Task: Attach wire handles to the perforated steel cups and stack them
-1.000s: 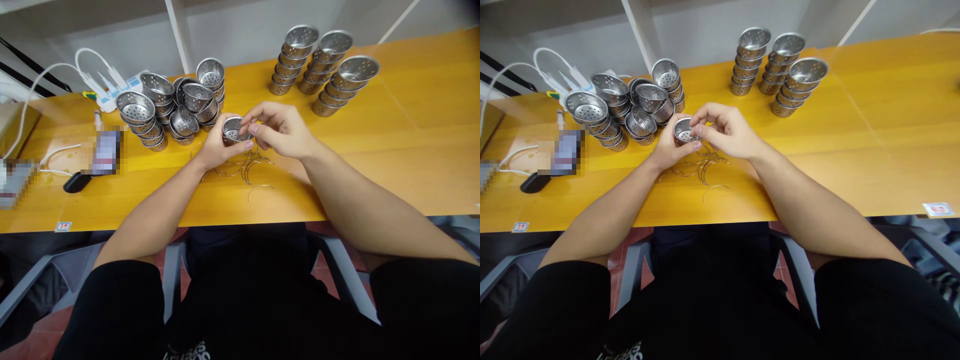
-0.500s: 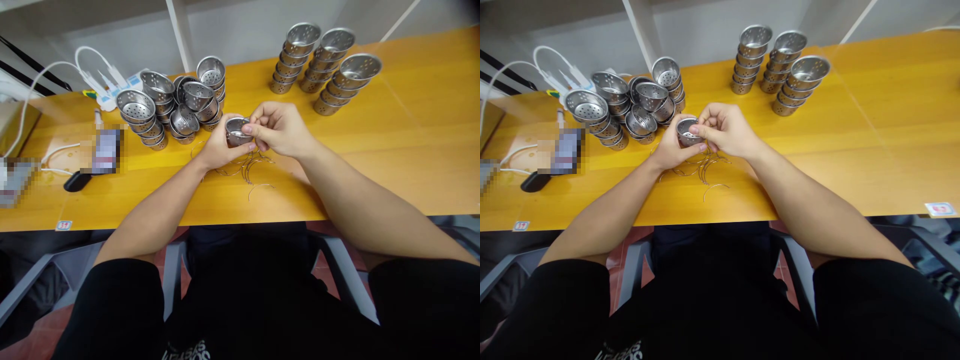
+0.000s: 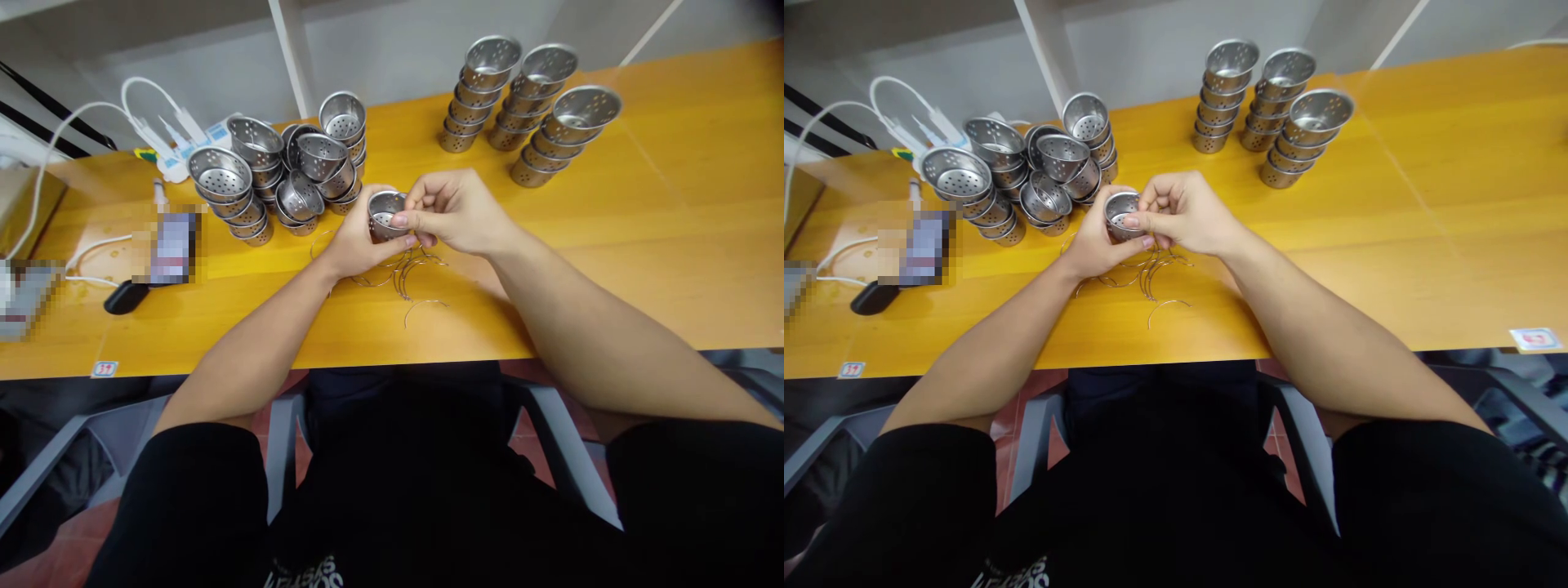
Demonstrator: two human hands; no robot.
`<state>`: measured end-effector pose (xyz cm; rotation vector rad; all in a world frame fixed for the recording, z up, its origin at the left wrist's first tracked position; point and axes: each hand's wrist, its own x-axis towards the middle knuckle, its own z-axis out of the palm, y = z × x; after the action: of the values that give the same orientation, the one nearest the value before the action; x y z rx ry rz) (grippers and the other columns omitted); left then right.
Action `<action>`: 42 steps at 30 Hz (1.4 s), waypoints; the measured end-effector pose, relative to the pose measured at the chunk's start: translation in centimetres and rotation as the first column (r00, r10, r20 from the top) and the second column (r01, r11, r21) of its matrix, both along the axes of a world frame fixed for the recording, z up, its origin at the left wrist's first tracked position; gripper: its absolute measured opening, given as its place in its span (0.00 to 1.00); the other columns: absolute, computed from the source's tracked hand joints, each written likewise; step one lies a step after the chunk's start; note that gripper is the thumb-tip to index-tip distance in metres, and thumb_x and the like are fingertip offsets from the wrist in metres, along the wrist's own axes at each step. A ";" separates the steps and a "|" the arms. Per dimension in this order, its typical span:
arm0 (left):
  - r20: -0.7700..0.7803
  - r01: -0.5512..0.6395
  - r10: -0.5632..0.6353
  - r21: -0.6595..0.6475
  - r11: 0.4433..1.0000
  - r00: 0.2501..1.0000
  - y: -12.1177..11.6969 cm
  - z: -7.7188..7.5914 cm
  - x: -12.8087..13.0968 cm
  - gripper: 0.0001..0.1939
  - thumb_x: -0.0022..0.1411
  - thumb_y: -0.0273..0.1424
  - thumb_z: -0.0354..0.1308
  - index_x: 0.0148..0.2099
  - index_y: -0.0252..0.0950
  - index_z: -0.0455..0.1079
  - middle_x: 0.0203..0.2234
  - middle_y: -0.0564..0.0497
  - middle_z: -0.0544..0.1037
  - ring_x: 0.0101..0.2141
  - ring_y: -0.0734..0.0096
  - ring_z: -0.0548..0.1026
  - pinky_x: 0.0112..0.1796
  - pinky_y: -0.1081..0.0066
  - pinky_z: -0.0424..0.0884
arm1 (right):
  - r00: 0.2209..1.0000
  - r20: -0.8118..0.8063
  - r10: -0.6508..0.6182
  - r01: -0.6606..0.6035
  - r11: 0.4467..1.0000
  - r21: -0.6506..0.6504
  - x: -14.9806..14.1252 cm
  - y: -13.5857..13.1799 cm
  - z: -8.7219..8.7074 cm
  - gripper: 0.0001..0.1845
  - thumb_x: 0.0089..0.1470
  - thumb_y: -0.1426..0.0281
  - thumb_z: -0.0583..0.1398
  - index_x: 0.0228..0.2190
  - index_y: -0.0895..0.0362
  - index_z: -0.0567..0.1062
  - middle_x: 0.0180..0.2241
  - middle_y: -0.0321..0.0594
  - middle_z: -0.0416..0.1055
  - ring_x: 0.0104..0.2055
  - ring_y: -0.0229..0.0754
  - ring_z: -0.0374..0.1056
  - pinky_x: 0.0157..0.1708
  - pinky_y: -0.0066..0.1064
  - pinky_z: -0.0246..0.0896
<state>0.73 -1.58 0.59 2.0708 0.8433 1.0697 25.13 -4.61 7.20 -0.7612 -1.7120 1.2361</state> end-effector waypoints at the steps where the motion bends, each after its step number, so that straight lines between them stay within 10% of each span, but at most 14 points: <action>1: -0.003 -0.001 0.001 0.008 1.000 1.000 0.0 0.0 0.0 0.46 0.71 0.59 0.87 0.75 0.45 0.70 0.61 0.45 0.84 0.61 0.53 0.91 0.65 0.49 0.91 | 1.000 0.011 -0.007 0.007 1.000 0.022 0.0 0.0 -0.2 0.42 0.52 0.29 0.90 0.35 0.48 0.82 0.25 0.34 0.76 0.23 0.42 0.68 0.19 0.37 0.66; 7: 0.009 -0.054 0.053 0.063 0.997 0.999 0.6 -0.5 0.2 0.47 0.74 0.58 0.85 0.77 0.46 0.65 0.67 0.42 0.83 0.66 0.51 0.91 0.67 0.49 0.91 | 0.958 0.058 -0.279 0.252 0.925 0.285 0.2 -0.2 -1.0 0.39 0.62 0.28 0.84 0.53 0.44 0.87 0.52 0.47 0.85 0.47 0.59 0.85 0.43 0.51 0.90; 15: 0.022 -0.111 0.110 0.129 0.985 0.994 1.6 -0.9 -0.3 0.50 0.73 0.58 0.86 0.80 0.49 0.61 0.70 0.41 0.81 0.71 0.48 0.88 0.74 0.46 0.87 | 0.897 0.254 -0.361 0.214 0.859 0.465 1.1 -0.4 -0.3 0.11 0.72 0.50 0.78 0.49 0.40 0.92 0.63 0.52 0.88 0.70 0.78 0.81 0.70 0.75 0.85; 31: 0.047 -0.054 0.047 0.156 0.986 0.998 1.9 -1.3 -0.4 0.47 0.74 0.55 0.85 0.78 0.48 0.62 0.68 0.42 0.80 0.70 0.47 0.88 0.74 0.45 0.86 | 0.896 0.360 -0.260 0.066 0.880 0.470 0.7 0.0 -1.5 0.14 0.72 0.57 0.75 0.55 0.43 0.96 0.69 0.50 0.85 0.75 0.75 0.80 0.83 0.74 0.75; 42: 0.067 -0.063 0.066 -0.055 0.997 0.996 2.8 -2.8 -0.3 0.53 0.72 0.54 0.88 0.83 0.51 0.60 0.78 0.36 0.79 0.73 0.46 0.87 0.66 0.47 0.93 | 0.920 0.238 -0.312 0.190 0.885 0.425 2.1 1.5 -2.3 0.18 0.68 0.49 0.83 0.50 0.42 0.90 0.64 0.52 0.84 0.62 0.68 0.84 0.67 0.67 0.89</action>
<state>0.46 1.22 -2.16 1.9638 0.9001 1.1342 27.18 -3.15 4.91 -0.9222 -1.9502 0.5829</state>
